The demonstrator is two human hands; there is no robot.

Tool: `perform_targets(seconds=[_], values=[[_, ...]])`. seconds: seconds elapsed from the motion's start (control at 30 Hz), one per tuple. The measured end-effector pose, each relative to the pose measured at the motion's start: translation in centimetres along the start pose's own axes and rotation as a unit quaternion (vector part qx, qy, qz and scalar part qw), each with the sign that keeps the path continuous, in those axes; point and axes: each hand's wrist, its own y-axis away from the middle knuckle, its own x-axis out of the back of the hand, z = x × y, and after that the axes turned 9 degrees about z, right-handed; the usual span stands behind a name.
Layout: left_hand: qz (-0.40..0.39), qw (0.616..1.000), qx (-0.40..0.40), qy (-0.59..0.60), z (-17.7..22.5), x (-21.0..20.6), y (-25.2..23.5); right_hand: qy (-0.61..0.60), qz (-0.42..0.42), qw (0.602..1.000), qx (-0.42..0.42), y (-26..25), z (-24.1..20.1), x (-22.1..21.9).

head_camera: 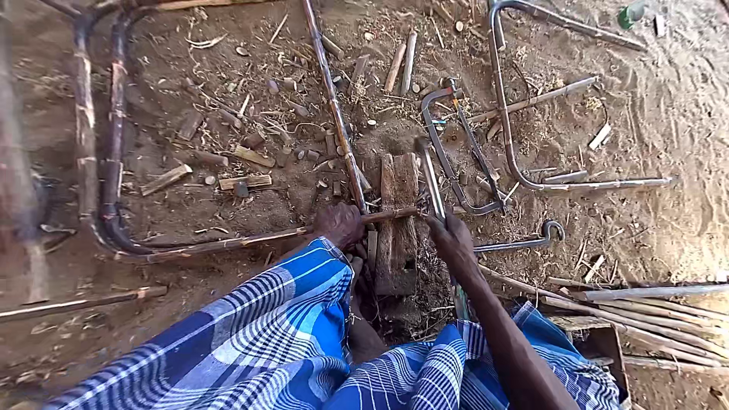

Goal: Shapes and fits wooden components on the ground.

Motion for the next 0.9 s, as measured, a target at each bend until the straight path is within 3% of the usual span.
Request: perform_targets(seconds=[0.1, 0.17, 0.27, 0.37, 0.43, 0.47, 0.53, 0.6, 0.67, 0.73, 0.8, 0.83, 0.9], values=[[0.012, 1.000, 0.013, 0.002, 0.0, -0.2, 0.5, -0.091, -0.058, 0.993, 0.056, 6.0, 3.4, 2.2], [0.019, 1.000, 0.010, 0.003, 0.0, -0.1, 0.6, -0.045, -0.065, 0.996, 0.037, 8.0, 5.5, 2.3], [0.015, 1.000, 0.006, 0.011, 0.3, 0.5, 0.9, 0.001, -0.101, 0.995, 0.011, 9.2, 4.8, 2.9], [0.006, 1.000, 0.012, 0.014, 0.2, 0.6, 1.1, -0.102, -0.053, 0.985, 0.126, 11.2, 2.1, 3.6], [0.000, 1.000, 0.010, 0.016, 0.0, 0.4, 0.9, -0.094, -0.019, 0.978, 0.186, 11.1, 3.0, 2.7], [-0.001, 1.000, 0.006, 0.016, 0.0, 0.4, 0.9, -0.035, -0.026, 0.985, 0.164, 10.5, 4.5, 2.2], [-0.001, 1.000, 0.001, 0.026, 0.3, 0.4, 1.2, 0.074, -0.083, 0.994, 0.018, 9.0, 6.1, 2.0], [0.001, 0.999, 0.006, 0.039, 0.2, 0.8, 0.7, 0.041, -0.061, 0.997, -0.011, 8.4, 4.2, 2.8], [-0.005, 0.999, 0.004, 0.052, -0.1, 0.0, 0.6, -0.085, -0.005, 0.992, 0.096, 10.5, 2.2, 3.8], [-0.002, 0.999, -0.004, 0.047, 0.0, -0.6, 0.6, -0.149, 0.020, 0.970, 0.192, 11.0, 2.8, 3.3], [0.001, 0.999, -0.008, 0.044, 0.2, -0.4, 0.8, -0.073, -0.024, 0.986, 0.150, 10.1, 6.1, 2.1], [-0.001, 0.999, -0.008, 0.043, 0.2, 0.0, 1.1, -0.018, -0.084, 0.993, 0.080, 9.4, 6.6, 2.3], [-0.003, 0.999, -0.005, 0.038, 0.0, 0.8, 0.8, -0.001, -0.111, 0.994, 0.012, 8.5, 4.2, 2.8]])
